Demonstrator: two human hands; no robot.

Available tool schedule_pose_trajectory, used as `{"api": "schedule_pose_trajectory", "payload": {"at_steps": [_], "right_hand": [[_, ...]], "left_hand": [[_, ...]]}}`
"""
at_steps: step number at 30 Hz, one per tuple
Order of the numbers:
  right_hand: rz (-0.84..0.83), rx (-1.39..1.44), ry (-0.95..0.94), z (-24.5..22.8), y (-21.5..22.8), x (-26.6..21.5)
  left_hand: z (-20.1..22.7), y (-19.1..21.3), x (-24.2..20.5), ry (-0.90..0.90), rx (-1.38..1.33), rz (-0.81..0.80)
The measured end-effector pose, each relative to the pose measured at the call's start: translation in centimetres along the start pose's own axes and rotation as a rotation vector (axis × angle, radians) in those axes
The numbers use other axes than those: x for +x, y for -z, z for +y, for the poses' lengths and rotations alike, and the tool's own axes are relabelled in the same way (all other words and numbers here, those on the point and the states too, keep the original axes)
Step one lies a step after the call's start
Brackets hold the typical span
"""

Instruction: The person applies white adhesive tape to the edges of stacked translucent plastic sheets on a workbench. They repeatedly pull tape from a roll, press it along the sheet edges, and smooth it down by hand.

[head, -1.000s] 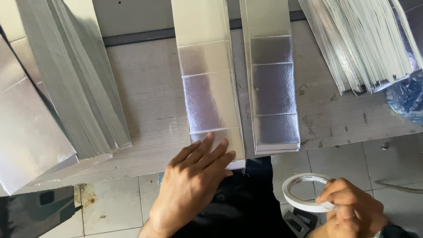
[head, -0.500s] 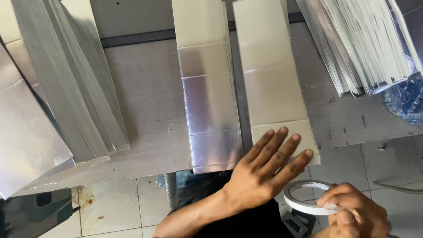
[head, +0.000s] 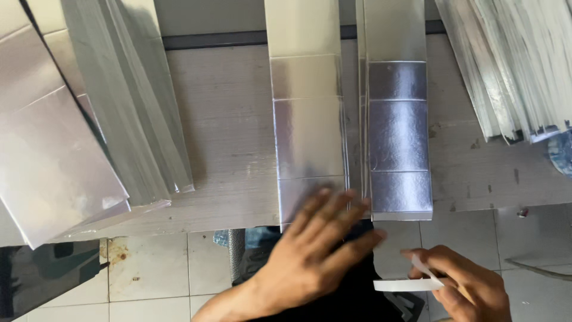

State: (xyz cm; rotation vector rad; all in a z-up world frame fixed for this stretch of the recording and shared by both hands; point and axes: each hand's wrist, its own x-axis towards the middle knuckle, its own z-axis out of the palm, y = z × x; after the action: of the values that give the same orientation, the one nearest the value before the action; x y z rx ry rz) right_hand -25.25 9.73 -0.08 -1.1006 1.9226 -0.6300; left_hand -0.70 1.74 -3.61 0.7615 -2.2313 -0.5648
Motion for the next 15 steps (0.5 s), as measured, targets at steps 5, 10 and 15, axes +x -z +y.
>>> {"api": "schedule_pose_trajectory", "payload": {"at_steps": [5,10,15], "right_hand": [[-0.268,-0.053,0.104,-2.8,-2.5,2.1],[-0.463,-0.129,0.509,-6.1,-6.2,3.7],[-0.416,-0.356,0.539,-6.8,-8.7,4.5]], "left_hand": [[-2.5,2.7,-2.7,0.279,0.076,0.245],[-3.6,2.5,-5.1,0.442,-0.099,0.242],[-4.1,2.8,-5.2,0.411,-0.146,0.174]]}}
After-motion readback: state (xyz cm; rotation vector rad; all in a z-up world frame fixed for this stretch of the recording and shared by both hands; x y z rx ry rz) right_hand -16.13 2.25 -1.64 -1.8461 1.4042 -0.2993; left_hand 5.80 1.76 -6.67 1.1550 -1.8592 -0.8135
